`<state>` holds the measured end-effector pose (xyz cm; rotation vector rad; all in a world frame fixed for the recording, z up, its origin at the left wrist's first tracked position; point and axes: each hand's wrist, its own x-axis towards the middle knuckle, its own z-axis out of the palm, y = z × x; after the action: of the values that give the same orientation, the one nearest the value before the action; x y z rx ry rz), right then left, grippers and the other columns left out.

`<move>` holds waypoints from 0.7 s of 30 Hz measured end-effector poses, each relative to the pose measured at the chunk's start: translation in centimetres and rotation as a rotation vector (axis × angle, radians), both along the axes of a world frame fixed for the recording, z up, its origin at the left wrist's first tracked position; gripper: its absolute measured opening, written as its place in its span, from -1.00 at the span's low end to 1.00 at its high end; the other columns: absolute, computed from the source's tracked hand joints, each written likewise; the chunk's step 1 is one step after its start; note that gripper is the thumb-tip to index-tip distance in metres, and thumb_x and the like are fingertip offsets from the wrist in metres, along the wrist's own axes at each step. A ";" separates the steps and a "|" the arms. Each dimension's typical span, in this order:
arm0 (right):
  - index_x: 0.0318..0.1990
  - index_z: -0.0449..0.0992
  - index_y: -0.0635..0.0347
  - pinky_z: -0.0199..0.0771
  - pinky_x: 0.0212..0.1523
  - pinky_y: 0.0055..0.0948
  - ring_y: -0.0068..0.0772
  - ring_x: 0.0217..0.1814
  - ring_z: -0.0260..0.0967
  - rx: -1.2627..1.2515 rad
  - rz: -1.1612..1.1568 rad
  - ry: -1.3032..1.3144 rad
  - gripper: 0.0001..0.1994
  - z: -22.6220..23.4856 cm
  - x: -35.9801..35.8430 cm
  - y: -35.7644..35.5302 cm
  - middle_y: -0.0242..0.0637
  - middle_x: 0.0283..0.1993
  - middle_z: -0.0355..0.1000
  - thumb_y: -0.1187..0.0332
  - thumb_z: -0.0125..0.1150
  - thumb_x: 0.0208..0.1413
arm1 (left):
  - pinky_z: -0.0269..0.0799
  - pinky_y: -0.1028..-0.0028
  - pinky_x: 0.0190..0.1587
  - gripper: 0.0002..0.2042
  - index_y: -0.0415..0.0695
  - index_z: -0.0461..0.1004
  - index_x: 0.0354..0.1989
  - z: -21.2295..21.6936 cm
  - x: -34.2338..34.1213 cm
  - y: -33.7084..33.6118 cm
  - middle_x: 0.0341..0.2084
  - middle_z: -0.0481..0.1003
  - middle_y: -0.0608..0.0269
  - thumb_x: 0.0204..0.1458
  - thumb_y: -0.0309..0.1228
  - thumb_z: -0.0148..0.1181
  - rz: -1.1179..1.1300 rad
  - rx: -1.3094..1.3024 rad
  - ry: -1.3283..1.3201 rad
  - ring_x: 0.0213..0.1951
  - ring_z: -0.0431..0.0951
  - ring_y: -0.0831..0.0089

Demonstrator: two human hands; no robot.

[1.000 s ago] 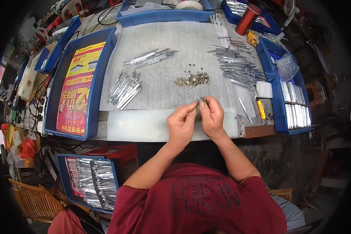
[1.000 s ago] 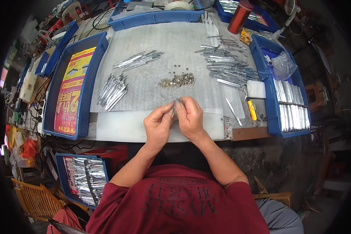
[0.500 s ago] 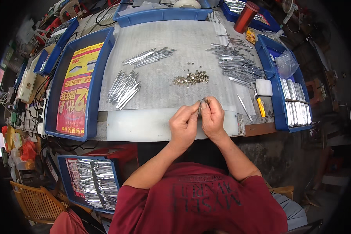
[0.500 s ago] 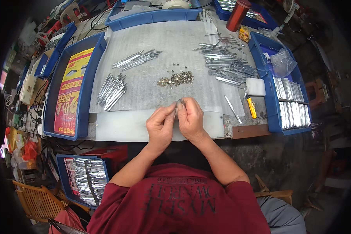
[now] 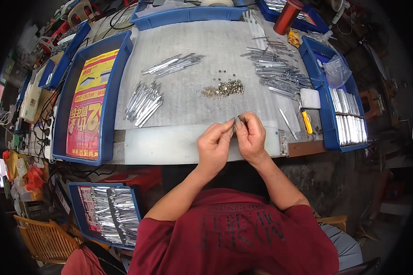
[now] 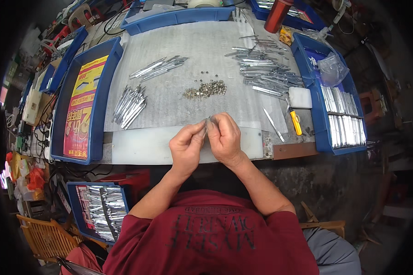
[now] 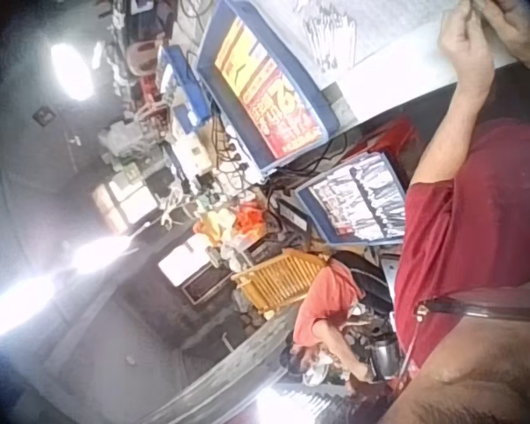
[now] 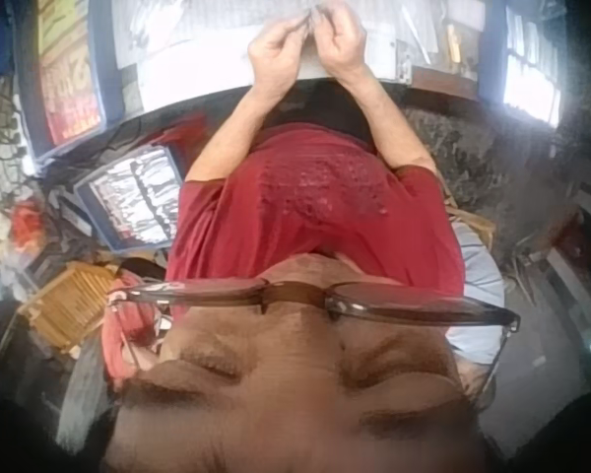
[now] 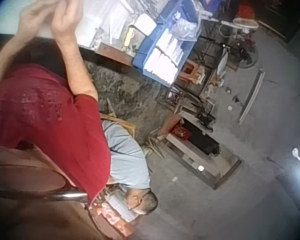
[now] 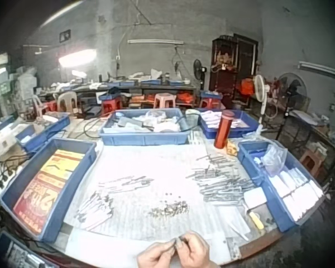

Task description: The person assembles small metal components onto a metal wire or spine by hand.

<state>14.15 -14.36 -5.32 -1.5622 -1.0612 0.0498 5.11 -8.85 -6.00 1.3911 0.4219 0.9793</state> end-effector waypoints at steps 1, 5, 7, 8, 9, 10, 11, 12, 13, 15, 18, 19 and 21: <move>-0.47 0.29 0.33 0.21 -0.54 -0.38 -0.20 -0.55 0.21 -0.011 -0.014 -0.016 -0.92 0.1 0.0 0.2 -0.14 -0.55 0.25 0.50 0.00 -0.04 | 0.17 0.69 -0.55 -0.83 -0.33 0.41 -0.24 0.3 -0.1 -0.1 -0.58 0.35 0.39 -0.02 -0.63 -0.02 -0.072 -0.195 -0.018 -0.55 0.26 0.70; -0.47 0.29 0.33 0.20 -0.55 -0.37 -0.20 -0.56 0.21 0.017 0.018 -0.044 -0.93 0.2 0.0 -0.1 -0.14 -0.55 0.24 0.52 0.00 -0.06 | 0.18 0.69 -0.54 -0.84 -0.34 0.42 -0.25 -0.2 -0.1 0.3 -0.57 0.35 0.38 -0.02 -0.62 -0.02 0.106 0.330 0.108 -0.55 0.25 0.70; -0.48 0.29 0.33 0.21 -0.55 -0.38 -0.20 -0.56 0.21 -0.013 0.007 -0.055 -0.94 0.2 0.1 -0.1 -0.14 -0.55 0.25 0.52 0.00 -0.06 | 0.22 0.66 -0.50 -0.85 -0.35 0.42 -0.27 0.1 -0.4 -0.1 -0.55 0.37 0.33 -0.03 -0.63 -0.01 -0.008 0.017 0.087 -0.53 0.28 0.67; -0.48 0.29 0.33 0.21 -0.55 -0.38 -0.20 -0.56 0.22 -0.042 -0.004 -0.067 -0.94 0.2 0.1 -0.1 -0.14 -0.55 0.25 0.53 0.00 -0.06 | 0.22 0.66 -0.50 -0.85 -0.35 0.42 -0.27 -0.1 -0.4 -0.1 -0.55 0.37 0.33 -0.03 -0.63 -0.01 -0.009 0.017 0.089 -0.53 0.28 0.67; -0.48 0.29 0.33 0.21 -0.55 -0.38 -0.20 -0.56 0.22 -0.041 -0.004 -0.068 -0.94 0.2 0.0 -0.1 -0.14 -0.55 0.25 0.53 0.00 -0.06 | 0.21 0.67 -0.51 -0.84 -0.34 0.42 -0.26 -0.4 -0.2 0.0 -0.55 0.37 0.34 -0.02 -0.62 -0.01 0.035 0.106 0.095 -0.53 0.28 0.68; -0.47 0.29 0.33 0.21 -0.54 -0.38 -0.20 -0.55 0.22 -0.014 0.000 -0.046 -0.94 0.1 -0.1 -0.2 -0.14 -0.55 0.26 0.52 0.00 -0.06 | 0.21 0.68 -0.51 -0.84 -0.34 0.42 -0.26 -0.5 -0.1 0.1 -0.55 0.36 0.35 -0.02 -0.62 -0.01 0.079 0.195 0.100 -0.53 0.27 0.69; -0.47 0.30 0.33 0.22 -0.54 -0.37 -0.20 -0.55 0.23 0.012 0.004 -0.023 -0.94 0.1 -0.2 -0.3 -0.14 -0.54 0.26 0.52 0.00 -0.06 | 0.21 0.68 -0.51 -0.84 -0.34 0.42 -0.26 -0.4 -0.2 0.2 -0.55 0.36 0.35 -0.02 -0.62 -0.01 0.079 0.196 0.100 -0.53 0.27 0.69; -0.47 0.30 0.33 0.22 -0.54 -0.37 -0.20 -0.55 0.23 0.011 0.002 -0.021 -0.94 0.1 -0.2 -0.3 -0.14 -0.54 0.26 0.52 0.00 -0.06 | 0.22 0.68 -0.50 -0.84 -0.33 0.42 -0.25 -0.1 -0.4 0.1 -0.54 0.37 0.34 -0.02 -0.61 -0.01 0.046 0.209 0.102 -0.52 0.28 0.69; -0.47 0.30 0.33 0.22 -0.53 -0.38 -0.20 -0.54 0.23 0.008 -0.009 -0.026 -0.93 0.2 -0.1 -0.3 -0.14 -0.54 0.27 0.51 0.01 -0.05 | 0.22 0.69 -0.48 -0.84 -0.33 0.42 -0.25 0.0 -0.5 0.1 -0.52 0.38 0.34 -0.02 -0.61 -0.01 0.012 0.222 0.103 -0.51 0.30 0.69; -0.46 0.30 0.33 0.23 -0.52 -0.38 -0.20 -0.53 0.24 0.007 -0.021 -0.029 -0.93 0.1 -0.2 -0.2 -0.14 -0.53 0.27 0.51 0.01 -0.05 | 0.23 0.69 -0.47 -0.84 -0.33 0.42 -0.25 -0.2 -0.2 -0.2 -0.52 0.38 0.33 -0.02 -0.61 -0.01 -0.042 -0.052 0.021 -0.50 0.31 0.68; -0.46 0.31 0.33 0.24 -0.51 -0.39 -0.21 -0.52 0.25 -0.058 -0.058 0.052 -0.92 0.0 -0.5 -0.1 -0.15 -0.53 0.28 0.49 0.01 -0.04 | 0.26 0.67 -0.44 -0.84 -0.34 0.42 -0.26 -0.5 0.0 -0.3 -0.53 0.40 0.29 -0.04 -0.62 0.01 0.017 -0.115 0.031 -0.50 0.34 0.63; -0.44 0.32 0.33 0.25 -0.50 -0.41 -0.20 -0.51 0.26 -0.058 -0.037 0.058 -0.92 0.0 -0.4 -0.3 -0.14 -0.51 0.29 0.48 0.01 -0.03 | 0.26 0.66 -0.44 -0.84 -0.33 0.43 -0.27 0.1 -0.3 -0.1 -0.54 0.40 0.28 -0.05 -0.62 0.01 0.045 0.088 0.090 -0.50 0.35 0.62; -0.43 0.33 0.33 0.27 -0.49 -0.42 -0.20 -0.50 0.27 -0.058 -0.025 0.068 -0.91 -0.1 -0.1 -0.7 -0.13 -0.50 0.30 0.48 0.01 -0.02 | 0.26 0.65 -0.43 -0.84 -0.32 0.44 -0.27 0.5 -0.7 0.6 -0.55 0.40 0.28 -0.05 -0.63 0.02 0.063 0.291 0.151 -0.51 0.35 0.61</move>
<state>14.00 -15.03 -5.39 -1.6141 -0.9941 0.1169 4.36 -8.28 -5.48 1.7307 0.4504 1.0201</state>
